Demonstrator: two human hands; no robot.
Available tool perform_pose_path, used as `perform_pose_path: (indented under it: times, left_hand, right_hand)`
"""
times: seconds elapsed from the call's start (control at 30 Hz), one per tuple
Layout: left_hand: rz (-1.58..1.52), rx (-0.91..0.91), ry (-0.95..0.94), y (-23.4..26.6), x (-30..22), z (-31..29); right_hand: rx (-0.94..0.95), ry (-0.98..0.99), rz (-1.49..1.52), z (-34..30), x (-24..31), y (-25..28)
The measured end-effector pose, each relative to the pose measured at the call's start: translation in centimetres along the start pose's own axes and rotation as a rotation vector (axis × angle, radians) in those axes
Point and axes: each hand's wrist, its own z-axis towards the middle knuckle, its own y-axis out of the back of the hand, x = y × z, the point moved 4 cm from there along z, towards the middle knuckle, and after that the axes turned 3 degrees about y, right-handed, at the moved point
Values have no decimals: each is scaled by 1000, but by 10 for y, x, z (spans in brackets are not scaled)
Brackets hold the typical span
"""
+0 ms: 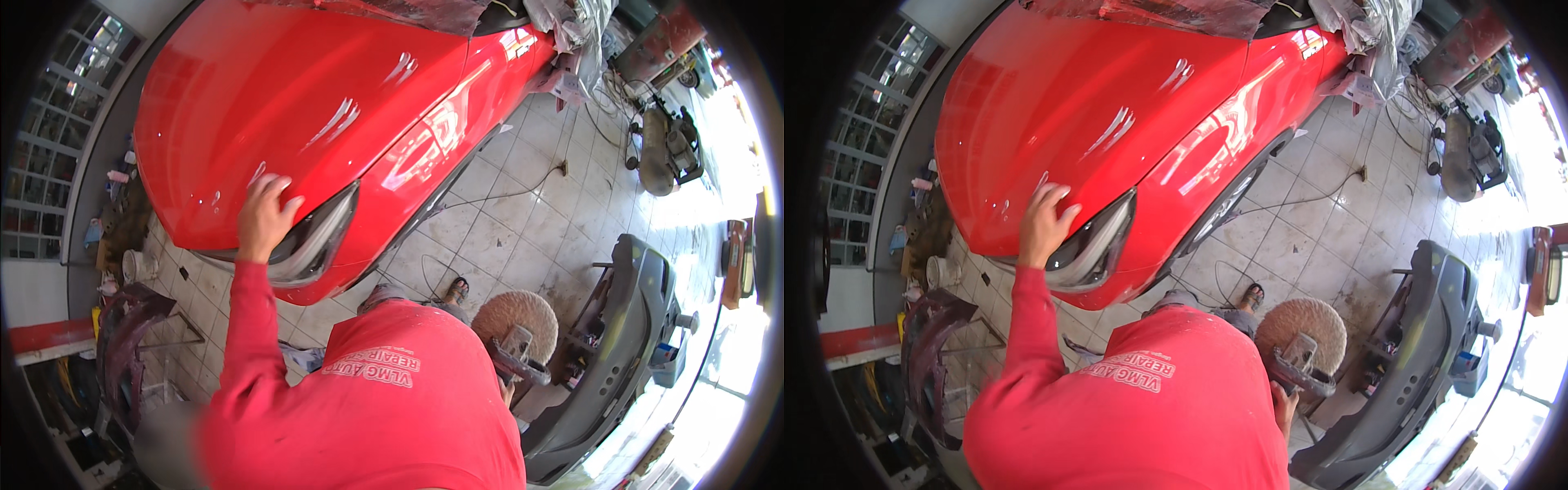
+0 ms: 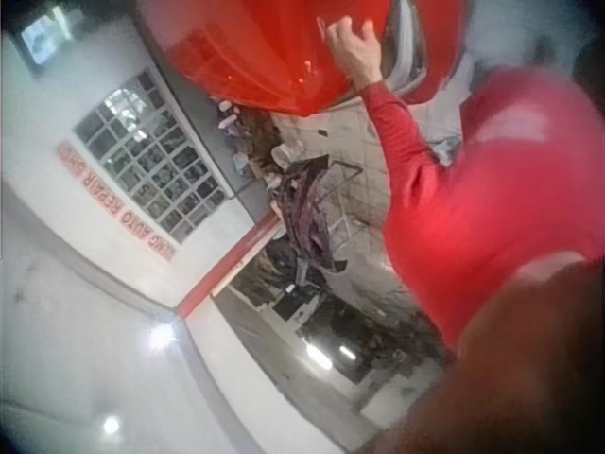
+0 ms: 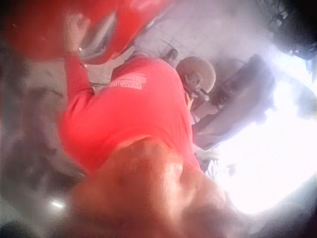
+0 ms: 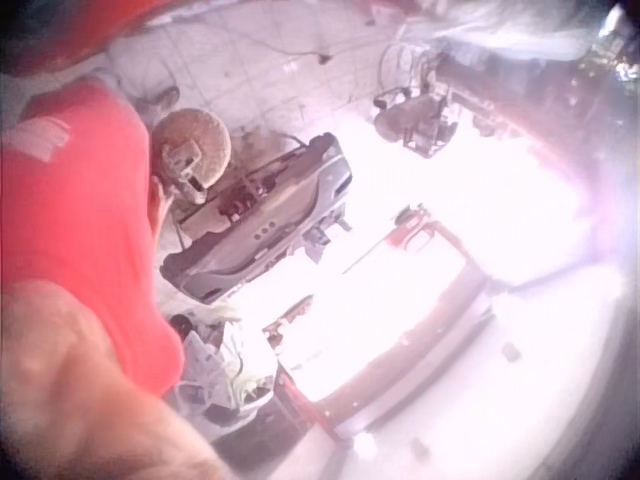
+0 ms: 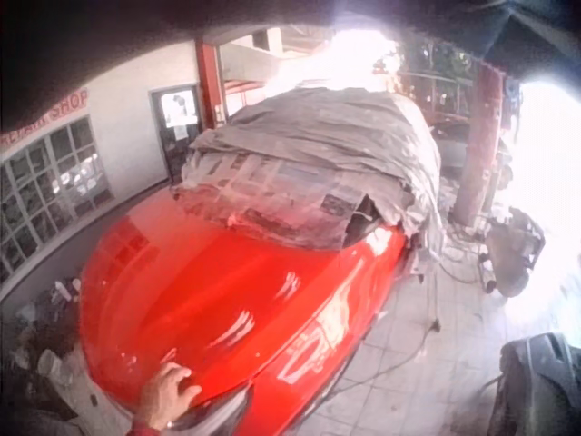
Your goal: The person uses a rotary polisher with a buffing pad to polish the hood of a red car. They move the tool across the surface, pause to wipe and inspect the paint, and briefly open the hood to check underneath before resuming polishing.
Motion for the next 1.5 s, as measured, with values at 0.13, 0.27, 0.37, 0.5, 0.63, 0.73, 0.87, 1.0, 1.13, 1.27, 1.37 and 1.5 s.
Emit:
perform_pose_path:
  times: [0.13, 0.27, 0.37, 0.5, 0.63, 0.73, 0.87, 1.0, 1.13, 1.27, 1.37, 1.5]
  left_hand:
    - [237, -152, 309, -16, -11, -62]
    - [-408, -212, 194, -49, -98, -36]
    - [-127, -357, 66, -45, -153, -4]
    - [-279, -90, 173, -90, -170, 27]
    - [-470, -181, 181, -95, -177, -45]
    - [-592, -444, 494, -108, -111, -125]
    - [-879, -813, 955, -88, 33, -216]
    - [-772, -940, 1089, -6, 119, -208]
    - [-981, -388, 913, 6, 124, -147]
    - [-806, -574, 1098, -2, 220, -213]
    - [-1002, -941, 1250, -29, 249, -274]
    - [-1060, -915, 1324, -33, 290, -293]
  right_hand:
    - [202, 85, -81, 67, 56, 32]
    - [341, 115, -220, 107, 129, 32]
    - [240, 168, -83, 138, 130, 52]
    - [416, 68, -247, 196, 145, 45]
    - [570, 62, -405, 226, 167, 4]
    - [640, 66, -455, 238, 179, -21]
    - [714, 66, -516, 239, 191, -48]
    - [760, 53, -569, 230, 191, -70]
    - [731, 42, -607, 213, 184, -83]
    - [726, 25, -655, 193, 178, -109]
    - [681, 21, -675, 175, 172, -132]
    - [637, 28, -690, 151, 161, -169]
